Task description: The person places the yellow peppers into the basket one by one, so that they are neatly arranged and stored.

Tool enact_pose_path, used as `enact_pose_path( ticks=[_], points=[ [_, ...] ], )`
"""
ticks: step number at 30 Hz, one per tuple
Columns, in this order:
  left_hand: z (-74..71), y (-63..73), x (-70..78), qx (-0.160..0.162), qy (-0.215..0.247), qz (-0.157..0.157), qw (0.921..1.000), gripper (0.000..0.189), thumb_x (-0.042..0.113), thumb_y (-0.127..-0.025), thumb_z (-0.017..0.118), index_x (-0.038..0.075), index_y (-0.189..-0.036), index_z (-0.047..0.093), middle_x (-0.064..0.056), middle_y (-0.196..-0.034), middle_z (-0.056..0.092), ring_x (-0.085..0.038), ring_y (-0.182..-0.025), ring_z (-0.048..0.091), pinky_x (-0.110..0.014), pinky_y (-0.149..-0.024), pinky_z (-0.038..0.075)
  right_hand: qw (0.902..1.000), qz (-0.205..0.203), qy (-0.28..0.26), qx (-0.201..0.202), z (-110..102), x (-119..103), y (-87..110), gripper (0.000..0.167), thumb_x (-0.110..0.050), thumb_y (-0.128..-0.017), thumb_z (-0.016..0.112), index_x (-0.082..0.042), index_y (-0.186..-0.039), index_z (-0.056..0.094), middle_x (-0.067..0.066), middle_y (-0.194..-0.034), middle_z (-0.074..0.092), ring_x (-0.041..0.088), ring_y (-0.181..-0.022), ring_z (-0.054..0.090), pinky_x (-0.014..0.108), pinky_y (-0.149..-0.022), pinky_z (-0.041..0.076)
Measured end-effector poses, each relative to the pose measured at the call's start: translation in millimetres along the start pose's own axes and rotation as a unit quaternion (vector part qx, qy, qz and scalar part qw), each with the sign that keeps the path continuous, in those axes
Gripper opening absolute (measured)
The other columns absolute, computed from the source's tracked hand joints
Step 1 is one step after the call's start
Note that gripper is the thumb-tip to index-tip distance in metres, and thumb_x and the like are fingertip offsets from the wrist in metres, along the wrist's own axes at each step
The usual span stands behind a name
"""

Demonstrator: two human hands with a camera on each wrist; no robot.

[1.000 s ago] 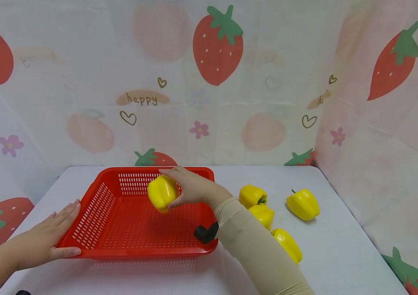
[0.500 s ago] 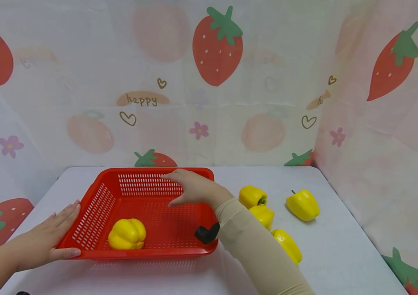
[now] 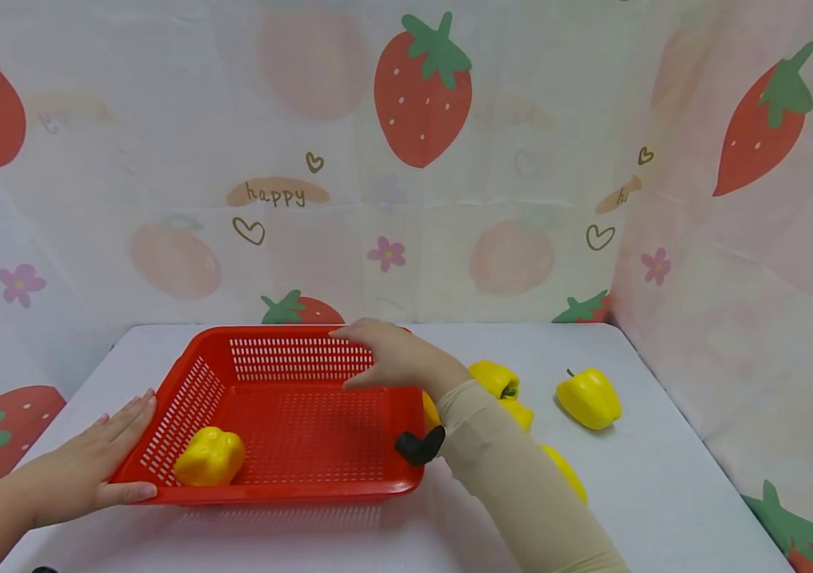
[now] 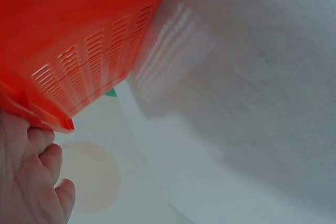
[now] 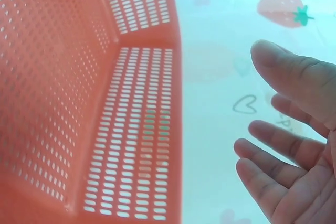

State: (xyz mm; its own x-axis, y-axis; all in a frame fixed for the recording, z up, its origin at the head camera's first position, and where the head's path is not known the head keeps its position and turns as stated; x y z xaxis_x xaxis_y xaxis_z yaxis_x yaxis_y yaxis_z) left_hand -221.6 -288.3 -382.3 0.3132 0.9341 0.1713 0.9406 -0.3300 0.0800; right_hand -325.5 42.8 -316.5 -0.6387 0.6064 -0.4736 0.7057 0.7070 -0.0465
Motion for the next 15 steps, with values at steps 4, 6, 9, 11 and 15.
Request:
enact_pose_path(
  ticks=[4, 6, 9, 11, 15],
  points=[
    [-1.1, 1.3, 1.2, 0.006, 0.007, 0.006, 0.9999, 0.114, 0.071, -0.068, 0.057, 0.002, -0.146, 0.011, -0.02, -0.148, 0.02, -0.037, -0.134, 0.019, -0.062, -0.102, 0.021, 0.9999, -0.007, 0.003, 0.011, -8.9, 2.0, 5.7, 0.071, -0.036, -0.075, 0.074, -0.02, -0.137, 0.044, -0.006, -0.131, 0.047, 0.012, -0.117, 0.043, 0.033, -0.095, 0.043],
    [-1.3, 1.5, 1.2, 0.008, 0.01, 0.008, 0.9999, 0.114, 0.071, -0.068, 0.057, 0.003, -0.146, 0.01, -0.02, -0.149, 0.019, -0.036, -0.134, 0.018, -0.062, -0.102, 0.02, 0.9998, -0.012, 0.001, 0.018, -13.2, 2.7, 8.8, 0.069, -0.034, -0.075, 0.074, -0.021, -0.136, 0.044, -0.006, -0.13, 0.048, 0.012, -0.116, 0.043, 0.033, -0.095, 0.043],
    [-1.2, 1.0, 0.4, 0.006, 0.009, 0.006, 0.9999, 0.113, 0.071, -0.068, 0.057, 0.003, -0.146, 0.011, -0.02, -0.148, 0.019, -0.036, -0.134, 0.019, -0.062, -0.102, 0.02, 0.9995, -0.012, -0.007, 0.029, -19.3, 4.9, 14.3, 0.066, -0.031, -0.075, 0.075, -0.022, -0.135, 0.046, -0.008, -0.128, 0.049, 0.012, -0.116, 0.044, 0.034, -0.096, 0.042],
    [-0.9, 0.3, -0.2, 0.003, 0.006, 0.003, 1.0, 0.113, 0.071, -0.068, 0.057, 0.003, -0.146, 0.011, -0.02, -0.148, 0.02, -0.036, -0.133, 0.02, -0.062, -0.102, 0.021, 0.9994, -0.003, -0.015, 0.032, -22.5, 7.9, 18.3, 0.066, -0.03, -0.075, 0.075, -0.023, -0.134, 0.046, -0.008, -0.128, 0.049, 0.012, -0.116, 0.044, 0.036, -0.096, 0.042],
    [-1.1, 0.1, -0.3, 0.002, 0.004, 0.001, 1.0, 0.113, 0.071, -0.068, 0.057, 0.002, -0.146, 0.012, -0.02, -0.148, 0.02, -0.037, -0.133, 0.02, -0.062, -0.102, 0.021, 0.9991, 0.014, -0.021, 0.034, -27.6, 13.8, 26.3, 0.065, -0.03, -0.077, 0.073, -0.024, -0.135, 0.045, -0.008, -0.131, 0.047, 0.013, -0.12, 0.042, 0.039, -0.098, 0.041]
  ],
)
Point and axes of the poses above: each hand's wrist, its own y-axis away from the middle knuckle, its own z-axis out of the palm, x = y × z, the point moved 6 cm from there along -y, towards the middle knuckle
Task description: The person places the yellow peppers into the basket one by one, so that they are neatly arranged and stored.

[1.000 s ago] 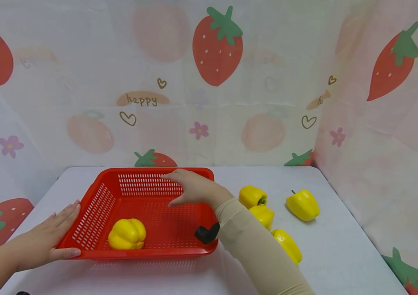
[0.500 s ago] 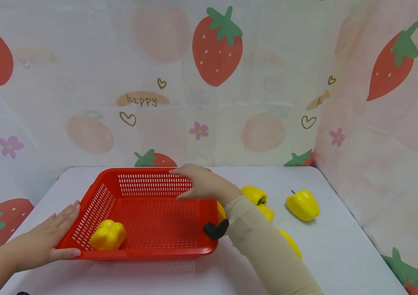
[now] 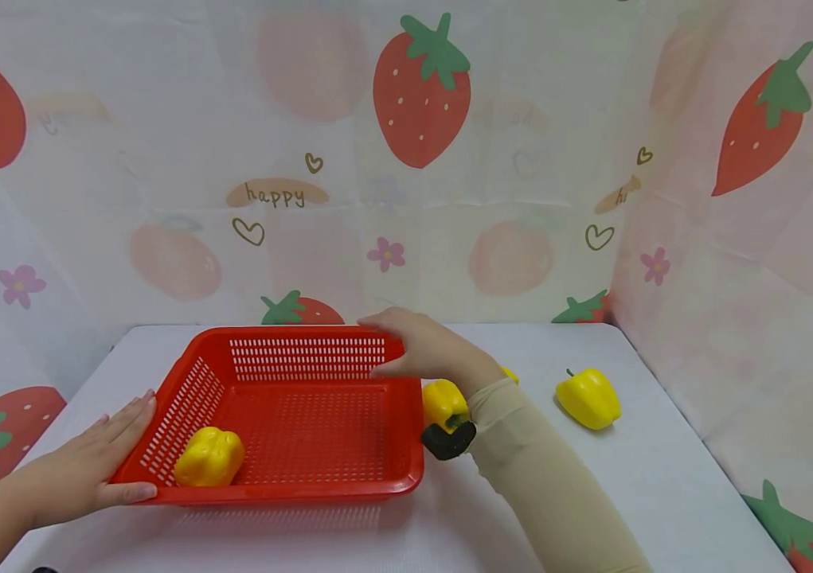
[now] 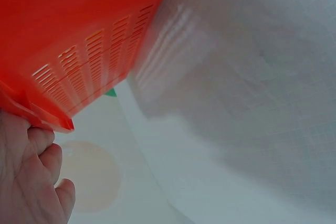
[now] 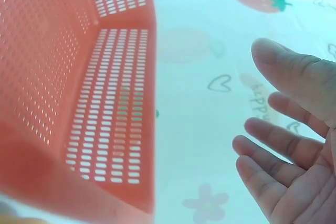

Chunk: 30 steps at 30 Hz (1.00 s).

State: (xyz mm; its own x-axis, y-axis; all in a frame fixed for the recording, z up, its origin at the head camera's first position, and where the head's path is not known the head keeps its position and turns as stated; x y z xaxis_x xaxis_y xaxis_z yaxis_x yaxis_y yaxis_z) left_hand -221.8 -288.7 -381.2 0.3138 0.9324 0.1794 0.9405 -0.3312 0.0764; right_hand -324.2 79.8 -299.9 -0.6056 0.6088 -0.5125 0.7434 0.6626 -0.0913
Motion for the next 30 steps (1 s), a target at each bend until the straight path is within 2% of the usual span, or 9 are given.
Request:
enact_pose_path(
  ticks=[16, 23, 30],
  points=[
    [0.4, 1.5, 0.5, 0.007, 0.004, 0.005, 1.0, 0.113, 0.071, -0.068, 0.057, 0.004, -0.146, 0.01, -0.02, -0.148, 0.02, -0.037, -0.133, 0.02, -0.062, -0.102, 0.021, 0.9995, 0.022, -0.017, 0.011, -17.6, 19.4, 32.1, 0.065, -0.031, -0.078, 0.073, -0.026, -0.135, 0.044, -0.005, -0.133, 0.046, 0.018, -0.115, 0.046, 0.041, -0.093, 0.046],
    [1.4, 1.7, -0.2, 0.007, 0.005, 0.004, 1.0, 0.113, 0.071, -0.068, 0.057, 0.005, -0.147, 0.01, -0.02, -0.148, 0.02, -0.037, -0.133, 0.019, -0.062, -0.102, 0.021, 0.9995, 0.027, 0.01, 0.015, -25.8, 30.4, 49.3, 0.064, -0.034, -0.078, 0.072, -0.027, -0.135, 0.043, -0.008, -0.131, 0.047, 0.017, -0.114, 0.047, 0.041, -0.093, 0.045],
    [1.5, 1.0, -0.7, 0.007, 0.004, 0.004, 1.0, 0.114, 0.071, -0.068, 0.057, 0.005, -0.147, 0.01, -0.02, -0.148, 0.02, -0.037, -0.133, 0.02, -0.062, -0.102, 0.021, 0.9994, 0.024, 0.005, 0.024, -34.6, 39.7, 66.2, 0.064, -0.032, -0.078, 0.072, -0.023, -0.135, 0.044, -0.003, -0.13, 0.049, 0.021, -0.114, 0.049, 0.042, -0.094, 0.045]
  ],
)
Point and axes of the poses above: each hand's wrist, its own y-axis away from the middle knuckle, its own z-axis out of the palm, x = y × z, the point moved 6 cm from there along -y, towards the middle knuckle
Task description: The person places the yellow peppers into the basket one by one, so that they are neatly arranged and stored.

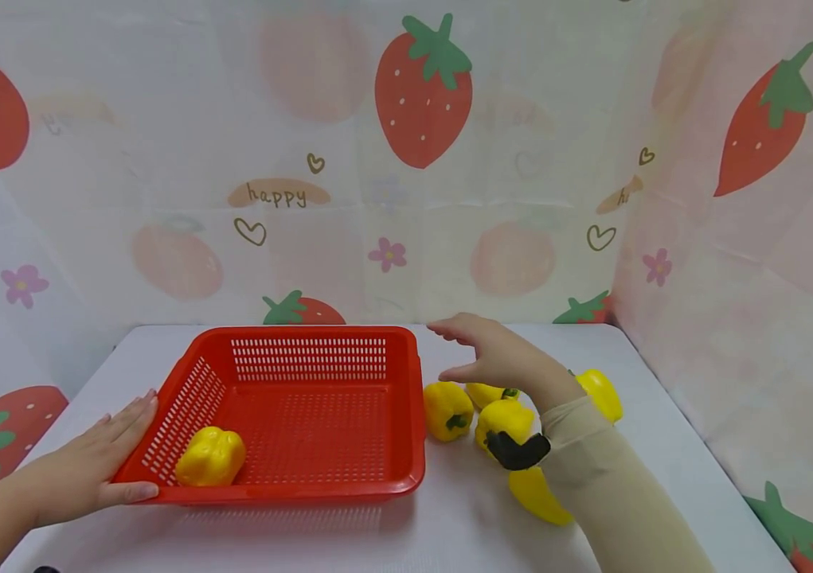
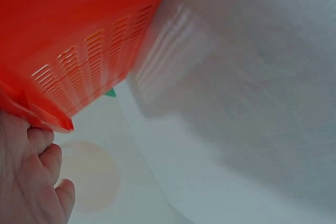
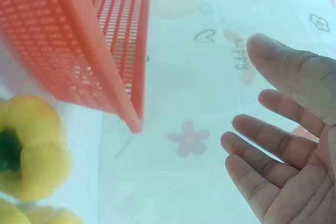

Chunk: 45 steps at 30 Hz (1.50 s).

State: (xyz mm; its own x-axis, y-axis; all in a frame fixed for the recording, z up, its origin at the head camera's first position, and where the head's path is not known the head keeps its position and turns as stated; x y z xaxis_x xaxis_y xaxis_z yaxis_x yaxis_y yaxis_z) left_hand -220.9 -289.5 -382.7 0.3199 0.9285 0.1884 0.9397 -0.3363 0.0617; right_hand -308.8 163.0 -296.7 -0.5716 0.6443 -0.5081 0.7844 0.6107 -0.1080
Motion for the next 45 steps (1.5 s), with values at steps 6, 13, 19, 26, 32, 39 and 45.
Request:
enact_pose_path(
  ticks=[6, 13, 19, 26, 32, 39, 45],
  points=[
    [0.0, 0.2, 0.1, -0.003, -0.002, -0.004, 1.0, 0.114, 0.072, -0.068, 0.057, 0.005, -0.147, 0.01, -0.02, -0.148, 0.02, -0.037, -0.133, 0.021, -0.062, -0.101, 0.022, 0.9998, 0.02, 0.0, 0.002, -5.2, 12.0, 14.6, 0.065, -0.033, -0.078, 0.072, -0.022, -0.135, 0.044, 0.0, -0.129, 0.05, 0.023, -0.115, 0.049, 0.044, -0.094, 0.044],
    [-1.2, 0.7, 0.8, -0.007, -0.001, -0.006, 1.0, 0.114, 0.072, -0.068, 0.057, 0.004, -0.146, 0.01, -0.02, -0.149, 0.019, -0.036, -0.133, 0.02, -0.062, -0.102, 0.021, 0.9984, 0.052, -0.021, 0.006, -9.6, 30.5, 33.2, 0.068, -0.039, -0.078, 0.07, -0.02, -0.137, 0.041, 0.006, -0.132, 0.048, 0.029, -0.119, 0.046, 0.048, -0.097, 0.04],
    [-3.5, 0.5, 2.0, -0.006, -0.002, -0.006, 1.0, 0.114, 0.072, -0.067, 0.057, 0.004, -0.146, 0.01, -0.02, -0.148, 0.02, -0.037, -0.133, 0.021, -0.062, -0.102, 0.021, 0.9976, 0.059, -0.031, 0.019, -13.9, 39.4, 49.2, 0.067, -0.037, -0.079, 0.069, -0.015, -0.136, 0.042, 0.008, -0.129, 0.05, 0.031, -0.119, 0.047, 0.049, -0.098, 0.039],
    [-2.9, 0.1, 2.0, -0.005, -0.012, -0.005, 0.9999, 0.114, 0.072, -0.067, 0.056, 0.003, -0.146, 0.012, -0.02, -0.148, 0.021, -0.037, -0.132, 0.022, -0.062, -0.101, 0.022, 0.9977, 0.055, -0.024, 0.031, -14.6, 51.5, 64.9, 0.064, -0.037, -0.08, 0.069, -0.013, -0.135, 0.044, 0.008, -0.127, 0.053, 0.028, -0.117, 0.05, 0.044, -0.097, 0.04],
    [-2.0, 0.1, 0.9, -0.007, -0.006, -0.008, 0.9999, 0.113, 0.072, -0.067, 0.057, 0.003, -0.146, 0.013, -0.02, -0.148, 0.021, -0.037, -0.133, 0.021, -0.062, -0.102, 0.021, 0.9973, 0.063, -0.016, 0.036, -15.2, 58.2, 77.5, 0.063, -0.033, -0.08, 0.07, -0.01, -0.133, 0.045, 0.01, -0.125, 0.054, 0.029, -0.114, 0.052, 0.045, -0.095, 0.041],
    [-2.4, 0.2, 0.7, -0.007, 0.0, -0.007, 1.0, 0.113, 0.071, -0.068, 0.057, 0.003, -0.146, 0.012, -0.02, -0.148, 0.02, -0.037, -0.133, 0.021, -0.062, -0.102, 0.021, 0.9956, 0.087, -0.012, 0.035, -13.9, 70.0, 92.9, 0.064, -0.036, -0.08, 0.069, -0.009, -0.133, 0.045, 0.012, -0.125, 0.054, 0.029, -0.113, 0.053, 0.044, -0.094, 0.042],
    [-3.2, 0.2, 1.9, -0.01, 0.0, -0.009, 0.9999, 0.113, 0.071, -0.067, 0.058, 0.003, -0.146, 0.012, -0.02, -0.148, 0.021, -0.037, -0.133, 0.021, -0.062, -0.102, 0.021, 0.9953, 0.086, -0.011, 0.041, -13.5, 75.7, 102.8, 0.061, -0.033, -0.081, 0.068, -0.007, -0.132, 0.046, 0.012, -0.123, 0.055, 0.029, -0.112, 0.054, 0.044, -0.093, 0.042]
  ],
)
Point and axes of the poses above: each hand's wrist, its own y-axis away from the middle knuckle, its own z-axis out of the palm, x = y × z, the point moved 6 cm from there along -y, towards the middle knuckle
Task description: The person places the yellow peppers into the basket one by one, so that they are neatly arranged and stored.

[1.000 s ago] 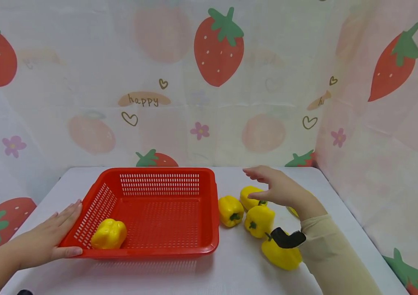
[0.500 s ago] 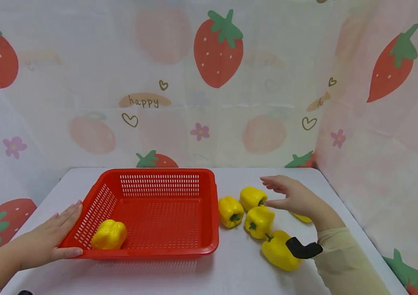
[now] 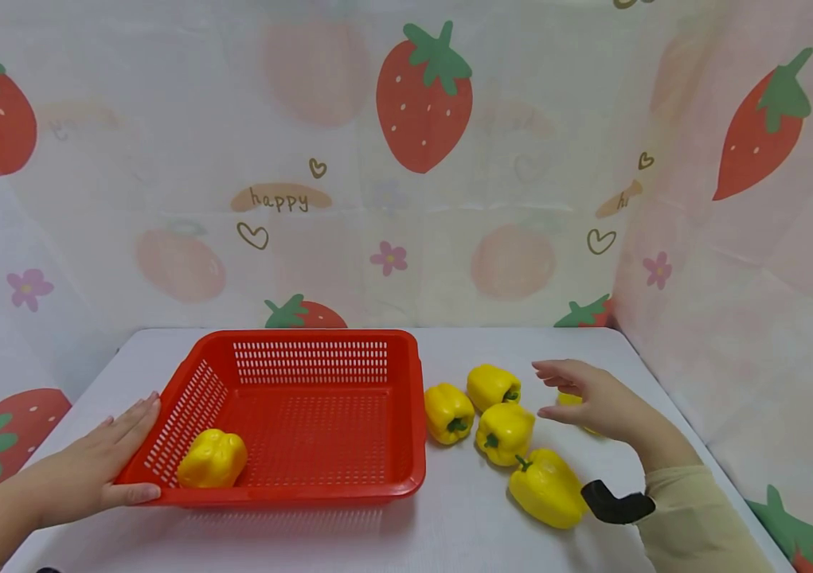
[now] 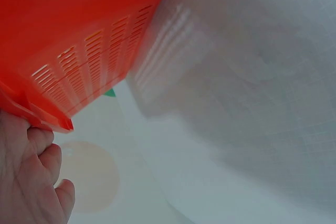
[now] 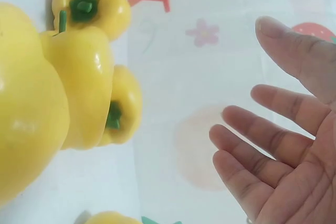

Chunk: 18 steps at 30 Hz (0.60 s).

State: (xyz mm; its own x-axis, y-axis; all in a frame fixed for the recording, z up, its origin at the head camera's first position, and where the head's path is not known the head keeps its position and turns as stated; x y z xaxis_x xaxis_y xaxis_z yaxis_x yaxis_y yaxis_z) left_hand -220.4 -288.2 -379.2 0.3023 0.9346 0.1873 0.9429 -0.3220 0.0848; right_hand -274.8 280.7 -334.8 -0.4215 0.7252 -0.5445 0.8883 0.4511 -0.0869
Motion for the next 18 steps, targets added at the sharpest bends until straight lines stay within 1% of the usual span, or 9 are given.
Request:
enact_pose_path(
  ticks=[3, 7, 10, 14, 18],
  points=[
    [0.1, 0.6, 0.1, -0.001, 0.0, 0.001, 1.0, 0.113, 0.071, -0.068, 0.057, 0.003, -0.146, 0.012, -0.02, -0.148, 0.02, -0.037, -0.133, 0.02, -0.062, -0.102, 0.021, 0.9999, 0.012, -0.005, 0.003, 1.6, 4.3, 3.3, 0.061, -0.033, -0.081, 0.069, -0.007, -0.132, 0.046, 0.011, -0.122, 0.056, 0.028, -0.111, 0.054, 0.043, -0.094, 0.041],
    [0.2, 0.8, 0.4, 0.001, -0.004, 0.004, 1.0, 0.112, 0.071, -0.069, 0.056, 0.003, -0.146, 0.012, -0.019, -0.148, 0.02, -0.036, -0.133, 0.021, -0.062, -0.102, 0.021, 0.9987, 0.044, -0.018, -0.015, 5.8, 11.1, 9.2, 0.063, -0.038, -0.081, 0.067, -0.01, -0.133, 0.045, 0.01, -0.124, 0.055, 0.03, -0.113, 0.052, 0.045, -0.094, 0.042],
    [0.1, 0.9, 0.8, 0.003, -0.006, 0.006, 1.0, 0.111, 0.071, -0.069, 0.055, 0.003, -0.146, 0.013, -0.019, -0.149, 0.02, -0.036, -0.133, 0.021, -0.062, -0.102, 0.022, 0.9975, 0.055, -0.032, -0.03, 9.7, 15.5, 14.9, 0.062, -0.038, -0.082, 0.066, -0.01, -0.133, 0.045, 0.011, -0.124, 0.054, 0.033, -0.114, 0.051, 0.045, -0.093, 0.043],
    [-0.4, 1.0, 0.9, 0.003, -0.005, 0.007, 1.0, 0.111, 0.071, -0.069, 0.055, 0.003, -0.146, 0.014, -0.019, -0.149, 0.02, -0.036, -0.133, 0.021, -0.061, -0.102, 0.022, 0.9962, 0.057, -0.05, -0.041, 14.4, 21.8, 21.3, 0.06, -0.035, -0.082, 0.067, -0.009, -0.132, 0.045, 0.011, -0.122, 0.055, 0.034, -0.112, 0.052, 0.042, -0.09, 0.046],
    [-0.3, 0.3, 0.4, 0.002, -0.005, 0.005, 1.0, 0.111, 0.071, -0.069, 0.056, 0.003, -0.146, 0.013, -0.019, -0.149, 0.019, -0.036, -0.133, 0.021, -0.062, -0.102, 0.022, 0.9935, 0.071, -0.069, -0.056, 19.9, 28.3, 26.2, 0.06, -0.034, -0.083, 0.066, -0.009, -0.133, 0.044, 0.012, -0.123, 0.054, 0.035, -0.111, 0.051, 0.039, -0.087, 0.049]
  ],
)
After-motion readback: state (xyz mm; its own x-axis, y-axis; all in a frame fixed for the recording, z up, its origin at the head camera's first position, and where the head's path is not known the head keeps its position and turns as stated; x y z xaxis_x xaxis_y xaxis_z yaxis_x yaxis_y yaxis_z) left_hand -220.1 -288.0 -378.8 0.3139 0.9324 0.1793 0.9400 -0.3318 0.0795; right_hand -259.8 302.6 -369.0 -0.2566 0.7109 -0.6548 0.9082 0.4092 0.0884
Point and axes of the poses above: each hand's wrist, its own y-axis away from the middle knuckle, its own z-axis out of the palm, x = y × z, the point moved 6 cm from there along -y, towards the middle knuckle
